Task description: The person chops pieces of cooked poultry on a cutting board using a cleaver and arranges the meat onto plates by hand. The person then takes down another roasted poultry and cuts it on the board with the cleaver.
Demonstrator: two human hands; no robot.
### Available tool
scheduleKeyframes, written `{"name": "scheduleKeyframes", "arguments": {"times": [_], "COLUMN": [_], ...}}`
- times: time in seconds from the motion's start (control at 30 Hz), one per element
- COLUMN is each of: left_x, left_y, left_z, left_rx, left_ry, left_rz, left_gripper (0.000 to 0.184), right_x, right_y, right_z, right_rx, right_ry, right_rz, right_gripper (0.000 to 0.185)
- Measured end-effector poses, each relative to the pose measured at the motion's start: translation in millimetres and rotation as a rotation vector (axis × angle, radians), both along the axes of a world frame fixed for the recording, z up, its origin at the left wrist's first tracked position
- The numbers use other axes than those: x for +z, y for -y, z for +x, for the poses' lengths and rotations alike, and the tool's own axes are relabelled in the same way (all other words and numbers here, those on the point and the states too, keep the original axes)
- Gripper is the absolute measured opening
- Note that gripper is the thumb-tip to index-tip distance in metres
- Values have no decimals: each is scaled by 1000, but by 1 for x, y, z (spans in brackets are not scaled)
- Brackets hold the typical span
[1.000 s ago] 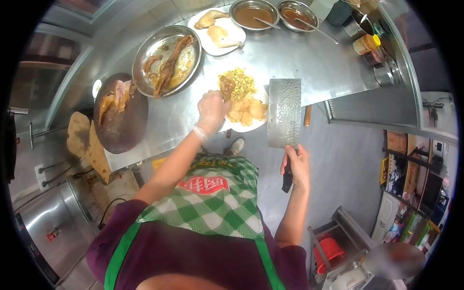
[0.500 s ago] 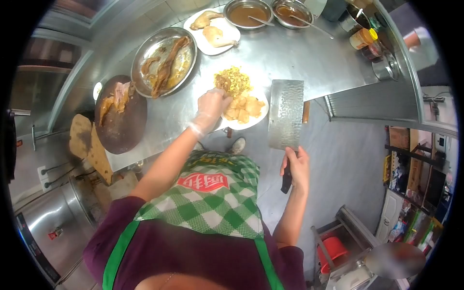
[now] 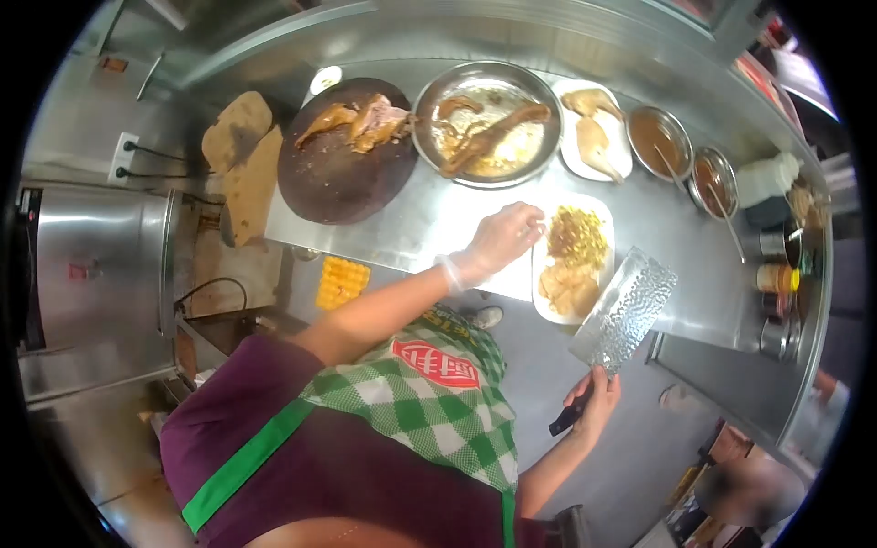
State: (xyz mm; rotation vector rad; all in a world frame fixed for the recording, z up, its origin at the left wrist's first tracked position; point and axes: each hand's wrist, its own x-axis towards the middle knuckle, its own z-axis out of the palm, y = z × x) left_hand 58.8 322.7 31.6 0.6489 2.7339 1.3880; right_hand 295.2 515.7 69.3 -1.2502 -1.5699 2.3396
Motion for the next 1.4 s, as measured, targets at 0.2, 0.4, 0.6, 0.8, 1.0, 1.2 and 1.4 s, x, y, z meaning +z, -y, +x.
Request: {"name": "scheduleKeyframes", "arguments": {"times": [0.2,0.4,0.6,0.8,1.0,1.2,1.4], "left_x": [29,9,-26,-1,-19,-54,3], "left_y": [171,355,398,345,152,94,109], "left_z": [-72,-147,-189,-205,-239,-268,-232], "left_rx": [380,637,305,209,-218,-115,125], "left_ry": [-121,-312,-259,-499,-164,119,238], "left_rz": [-26,-608,-513,-260,-420,-719,-92], "left_gripper": [22,46,52,56,32,29,38], "right_x": [50,45,38,20,22,11,14], "right_y": [50,128,189,218,208,185,122], "right_z": [-48,-96,-110,-81,-72,-49,-32], "right_rx": [130,227,228,47,31,43,93], "right_ry": [9,36,58,50,83,114,91], "right_rz": [15,-63,-46,-19,9,38,29], "right_gripper": [13,20,12,11,10,14,19]}}
